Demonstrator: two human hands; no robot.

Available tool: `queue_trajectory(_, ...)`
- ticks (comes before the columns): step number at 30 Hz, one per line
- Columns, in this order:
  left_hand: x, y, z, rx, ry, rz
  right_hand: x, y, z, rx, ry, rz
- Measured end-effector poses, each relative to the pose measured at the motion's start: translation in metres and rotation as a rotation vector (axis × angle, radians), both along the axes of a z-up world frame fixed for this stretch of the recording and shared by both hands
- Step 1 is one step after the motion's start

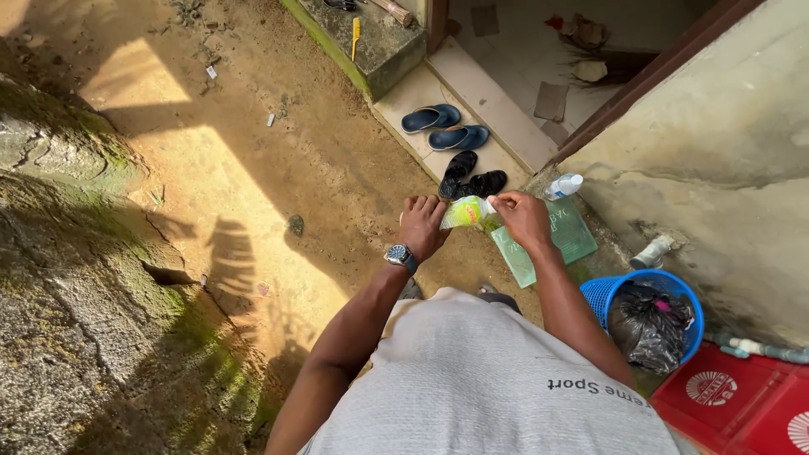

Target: Gathering various pieces of litter and trash from the ground and placing them into a blue basket.

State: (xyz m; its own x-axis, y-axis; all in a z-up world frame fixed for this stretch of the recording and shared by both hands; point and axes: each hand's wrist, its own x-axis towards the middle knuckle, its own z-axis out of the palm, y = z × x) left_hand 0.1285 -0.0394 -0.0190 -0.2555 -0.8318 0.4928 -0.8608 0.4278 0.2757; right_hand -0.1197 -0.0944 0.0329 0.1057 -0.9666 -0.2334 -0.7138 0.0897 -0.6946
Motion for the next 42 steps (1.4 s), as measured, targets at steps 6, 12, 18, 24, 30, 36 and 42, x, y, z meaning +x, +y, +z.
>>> queue_trajectory(6,-0.019,-0.004,0.014,-0.023,0.063,0.050,-0.014,-0.028,0.004,0.030,-0.113,0.111)
queue_trajectory(12,-0.056,-0.014,0.030,-0.056,0.133,0.086,-0.046,-0.056,0.012,-0.046,-0.151,0.204)
queue_trajectory(18,-0.092,-0.023,0.033,-0.071,0.186,0.119,-0.081,-0.069,0.014,-0.177,-0.143,0.318)
queue_trajectory(24,-0.109,-0.030,0.029,-0.053,0.217,0.124,-0.094,-0.075,0.024,-0.331,-0.149,0.409)
queue_trajectory(30,-0.106,-0.029,0.020,0.080,0.286,0.117,-0.089,-0.082,0.031,-0.429,-0.113,0.532)
queue_trajectory(36,-0.098,-0.021,0.009,0.111,0.296,0.129,-0.084,-0.076,0.029,-0.398,-0.112,0.543)
queue_trajectory(42,-0.082,-0.024,0.009,0.139,0.301,0.116,-0.070,-0.075,0.036,-0.376,-0.109,0.530)
